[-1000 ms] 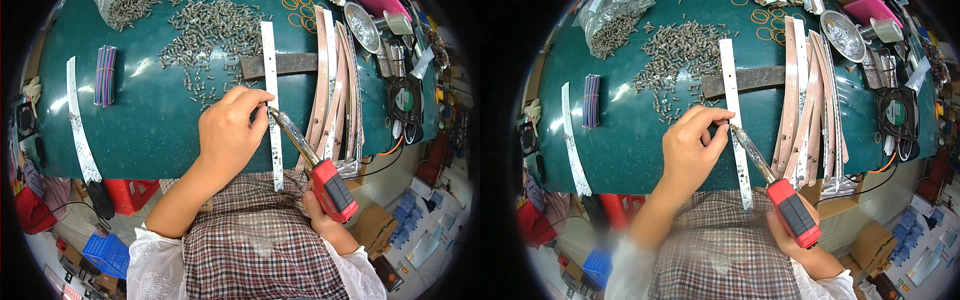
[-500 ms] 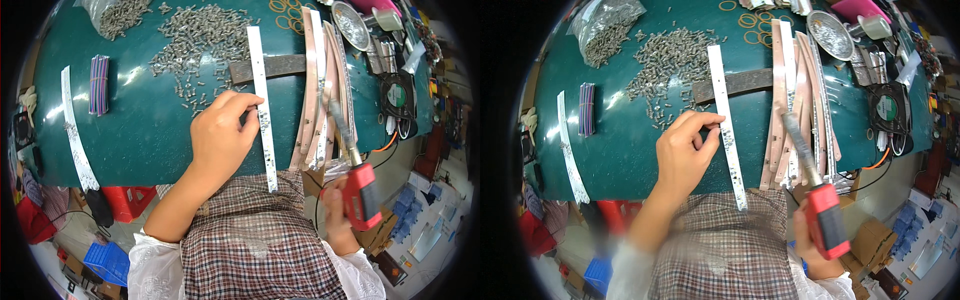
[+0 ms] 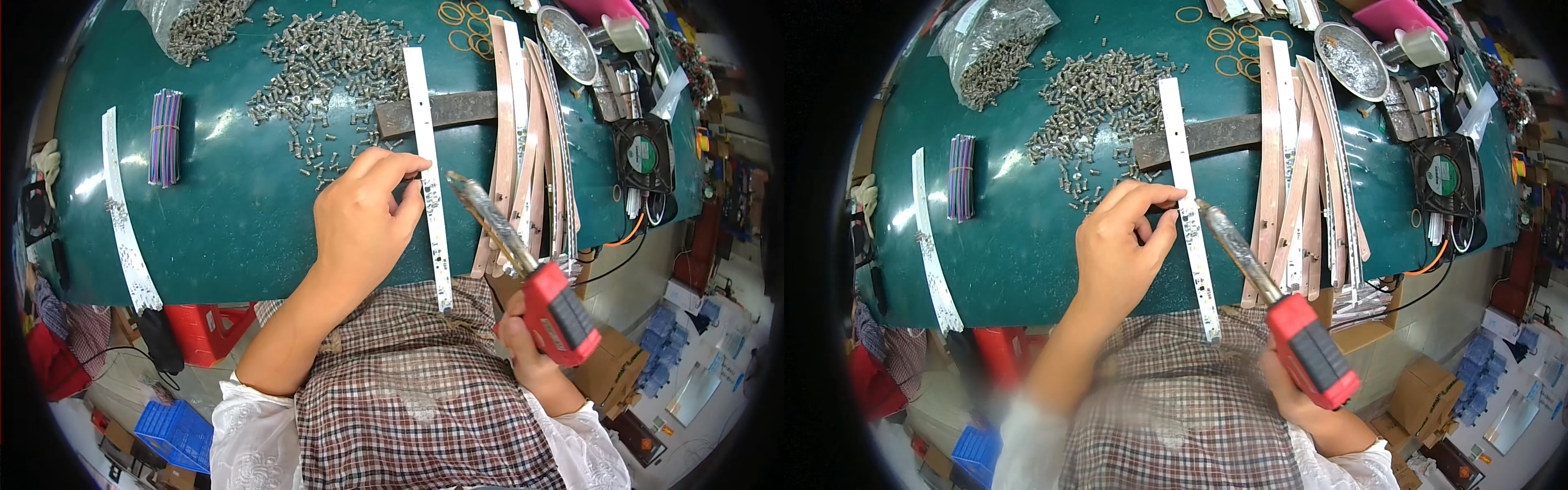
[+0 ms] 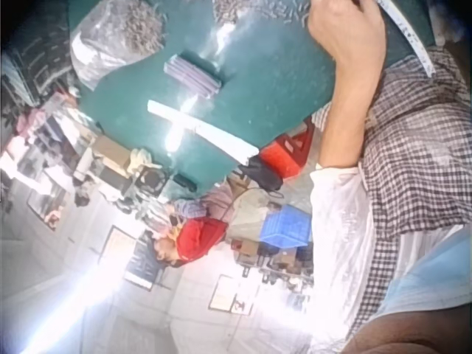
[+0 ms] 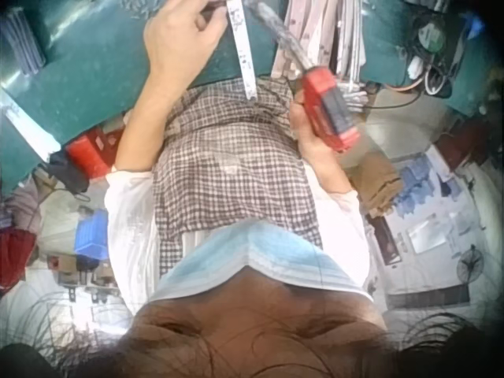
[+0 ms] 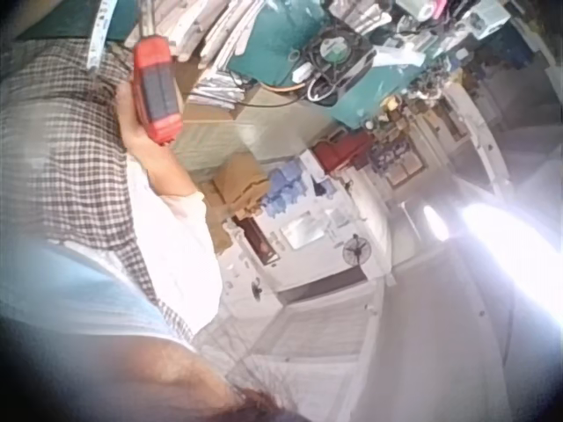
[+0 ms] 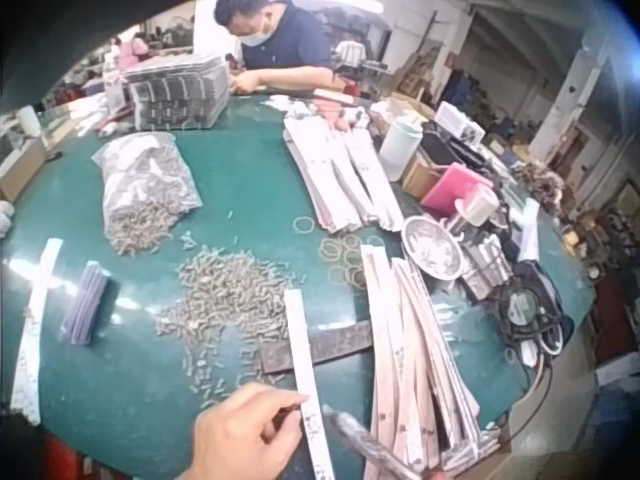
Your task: The person attaches metal connectors onto LED strips by hand and solders them using a soldering iron.
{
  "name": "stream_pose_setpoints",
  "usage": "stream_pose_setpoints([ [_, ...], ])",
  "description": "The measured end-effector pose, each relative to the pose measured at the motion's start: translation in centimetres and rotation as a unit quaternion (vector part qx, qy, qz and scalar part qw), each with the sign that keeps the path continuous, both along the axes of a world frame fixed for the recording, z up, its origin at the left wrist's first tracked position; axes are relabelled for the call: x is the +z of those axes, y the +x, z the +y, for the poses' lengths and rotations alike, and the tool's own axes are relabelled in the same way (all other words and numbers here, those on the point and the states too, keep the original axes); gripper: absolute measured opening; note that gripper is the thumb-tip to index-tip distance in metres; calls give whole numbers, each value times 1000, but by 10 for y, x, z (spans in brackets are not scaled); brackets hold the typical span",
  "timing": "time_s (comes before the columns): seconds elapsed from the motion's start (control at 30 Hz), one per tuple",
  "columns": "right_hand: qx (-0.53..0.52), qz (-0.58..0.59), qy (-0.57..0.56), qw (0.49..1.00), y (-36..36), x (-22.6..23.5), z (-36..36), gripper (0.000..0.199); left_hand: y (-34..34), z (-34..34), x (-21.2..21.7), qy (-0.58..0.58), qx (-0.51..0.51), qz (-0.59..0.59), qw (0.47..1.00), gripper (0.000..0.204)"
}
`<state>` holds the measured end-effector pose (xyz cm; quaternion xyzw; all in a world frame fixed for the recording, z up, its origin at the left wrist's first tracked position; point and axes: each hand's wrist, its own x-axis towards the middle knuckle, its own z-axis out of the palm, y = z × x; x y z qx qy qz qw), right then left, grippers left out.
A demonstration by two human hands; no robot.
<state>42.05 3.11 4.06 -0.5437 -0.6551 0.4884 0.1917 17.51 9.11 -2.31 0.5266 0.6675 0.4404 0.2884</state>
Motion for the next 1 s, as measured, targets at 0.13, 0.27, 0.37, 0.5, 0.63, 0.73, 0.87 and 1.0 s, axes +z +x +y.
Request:
stream_pose_setpoints([
  [0.13,-24,-18,-24,999,-4,-11,-2,23,-1,-1,-1,0,-2,9,1000,21],
  [0.27,-29,-25,-37,999,-6,-15,-2,24,-1,-1,-3,5,2,5,1000,21],
  [0.37,-22,-29,-26,999,-6,-16,-1,24,0,-1,-3,10,1,5,1000,21],
  [0.5,-28,-21,-23,999,-9,-17,0,23,0,-1,-4,10,1,9,1000,20],
  [0.63,-31,-17,0,999,-5,-11,-4,20,-2,-1,-3,7,1,9,1000,20],
  [0.73,-119,1,-85,989,-6,-1,-2,10,0,-1,-3,10,2,11,1000,19],
  [0.87,-159,130,61,977,-18,2,8,17,1,-1,1,4,0,10,1000,20],
  [1.0,-240,278,35,929,-17,14,13,31,2,-1,6,-13,-3,-25,1000,22],
])
